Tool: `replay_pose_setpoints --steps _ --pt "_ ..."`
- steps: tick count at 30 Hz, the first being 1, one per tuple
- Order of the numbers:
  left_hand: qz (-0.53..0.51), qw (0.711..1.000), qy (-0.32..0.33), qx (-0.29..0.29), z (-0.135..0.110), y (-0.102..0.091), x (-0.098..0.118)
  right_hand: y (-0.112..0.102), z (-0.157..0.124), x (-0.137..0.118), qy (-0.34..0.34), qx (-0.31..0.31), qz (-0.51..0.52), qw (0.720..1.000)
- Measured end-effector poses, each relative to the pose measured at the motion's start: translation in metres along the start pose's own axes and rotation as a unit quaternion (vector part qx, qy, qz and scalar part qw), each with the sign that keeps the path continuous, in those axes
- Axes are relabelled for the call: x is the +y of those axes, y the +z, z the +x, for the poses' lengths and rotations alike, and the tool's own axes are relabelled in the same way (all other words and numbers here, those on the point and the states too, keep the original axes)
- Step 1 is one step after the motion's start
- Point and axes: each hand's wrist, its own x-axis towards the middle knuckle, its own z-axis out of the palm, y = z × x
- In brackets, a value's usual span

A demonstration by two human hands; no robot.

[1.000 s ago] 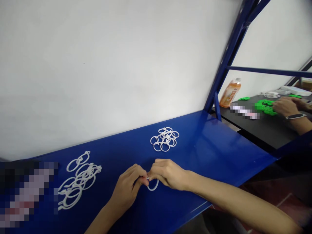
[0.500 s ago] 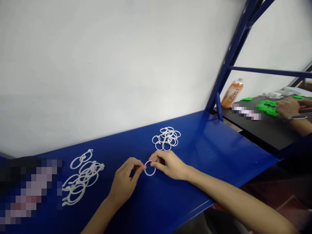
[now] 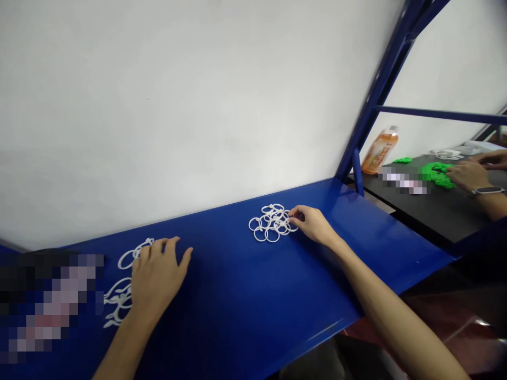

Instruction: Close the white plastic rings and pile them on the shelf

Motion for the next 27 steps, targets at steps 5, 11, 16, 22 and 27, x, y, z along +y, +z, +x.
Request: replay_pose_setpoints --steps 5,11,16,22,27 --pt "0.04 0.997 -0.053 -0.024 -0.002 0.004 -0.015 0.008 0.003 0.008 0.029 -0.004 -0.018 0.999" --pt "0.019 0.993 -0.067 -0.097 0.002 0.007 -0.016 0.014 0.006 0.015 0.043 0.002 -0.026 0.999" --pt "0.009 0.99 -0.08 -0.119 0.006 0.006 -0.015 0.012 0.005 0.013 0.054 0.002 -0.038 0.998" --pt "-0.05 0.985 -0.144 -0.082 0.016 0.0 -0.037 0.009 0.005 0.009 0.071 0.013 -0.058 0.996" --pt "-0.113 0.974 -0.188 -0.053 0.024 0.003 -0.066 0.009 0.006 0.012 0.077 0.018 -0.066 0.995"
